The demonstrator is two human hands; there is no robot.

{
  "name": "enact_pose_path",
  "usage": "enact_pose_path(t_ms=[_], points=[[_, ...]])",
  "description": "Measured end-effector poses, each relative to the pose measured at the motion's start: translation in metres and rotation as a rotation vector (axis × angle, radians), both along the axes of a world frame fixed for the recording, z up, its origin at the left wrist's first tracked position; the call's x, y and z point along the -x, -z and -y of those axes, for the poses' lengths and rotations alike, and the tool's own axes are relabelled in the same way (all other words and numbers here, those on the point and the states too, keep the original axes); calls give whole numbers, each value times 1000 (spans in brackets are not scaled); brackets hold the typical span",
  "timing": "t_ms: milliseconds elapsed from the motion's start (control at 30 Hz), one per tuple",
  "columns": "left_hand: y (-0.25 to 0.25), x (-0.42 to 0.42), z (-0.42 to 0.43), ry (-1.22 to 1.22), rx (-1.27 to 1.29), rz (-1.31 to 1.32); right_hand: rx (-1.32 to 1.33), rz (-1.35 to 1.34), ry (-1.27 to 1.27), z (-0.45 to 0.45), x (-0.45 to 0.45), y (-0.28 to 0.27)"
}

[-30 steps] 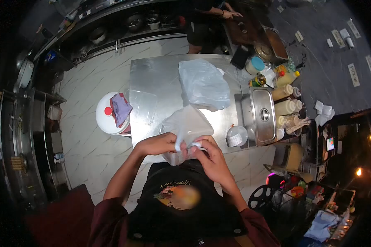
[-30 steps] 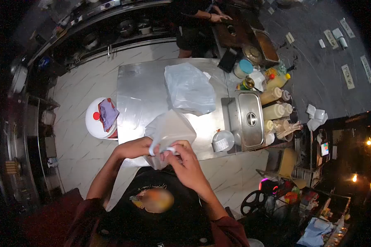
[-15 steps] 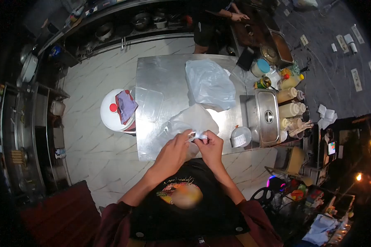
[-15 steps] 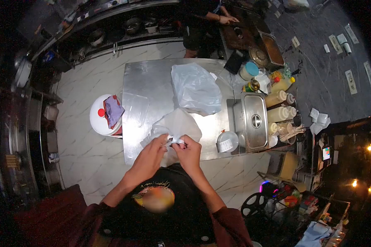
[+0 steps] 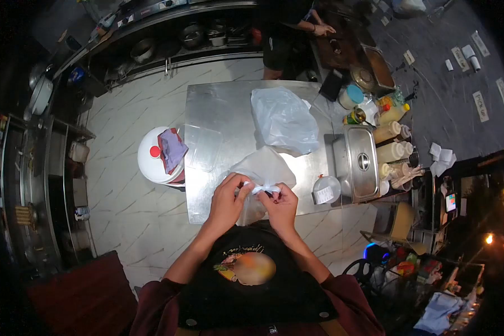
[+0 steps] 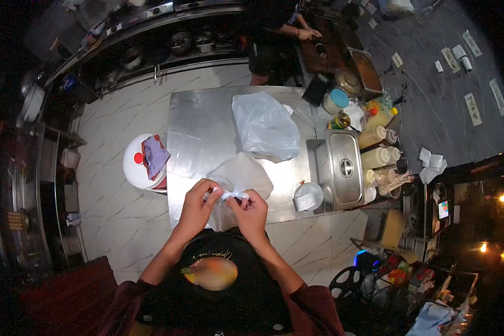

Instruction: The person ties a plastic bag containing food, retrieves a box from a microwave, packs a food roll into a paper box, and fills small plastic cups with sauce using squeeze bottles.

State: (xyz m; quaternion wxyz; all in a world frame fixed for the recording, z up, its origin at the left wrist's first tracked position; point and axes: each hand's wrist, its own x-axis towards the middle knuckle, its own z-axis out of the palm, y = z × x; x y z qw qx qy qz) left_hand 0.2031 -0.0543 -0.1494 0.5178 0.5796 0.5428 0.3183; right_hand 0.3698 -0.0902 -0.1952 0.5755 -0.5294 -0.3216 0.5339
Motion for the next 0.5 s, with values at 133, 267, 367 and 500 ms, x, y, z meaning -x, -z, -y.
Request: enact_pose_path(t_ms=[133,267,367,500], points=[[7,14,-15,89,313,266,92,-6,-212,-4,-23,-20],[7,39,-23,123,247,173,156,108,-303,-5,-56,-2],[50,66,-25,49,111,9,276,254,-320,8,-96,28],[50,73,-27,49,46,-45,239,192,-302,13,-110,49]])
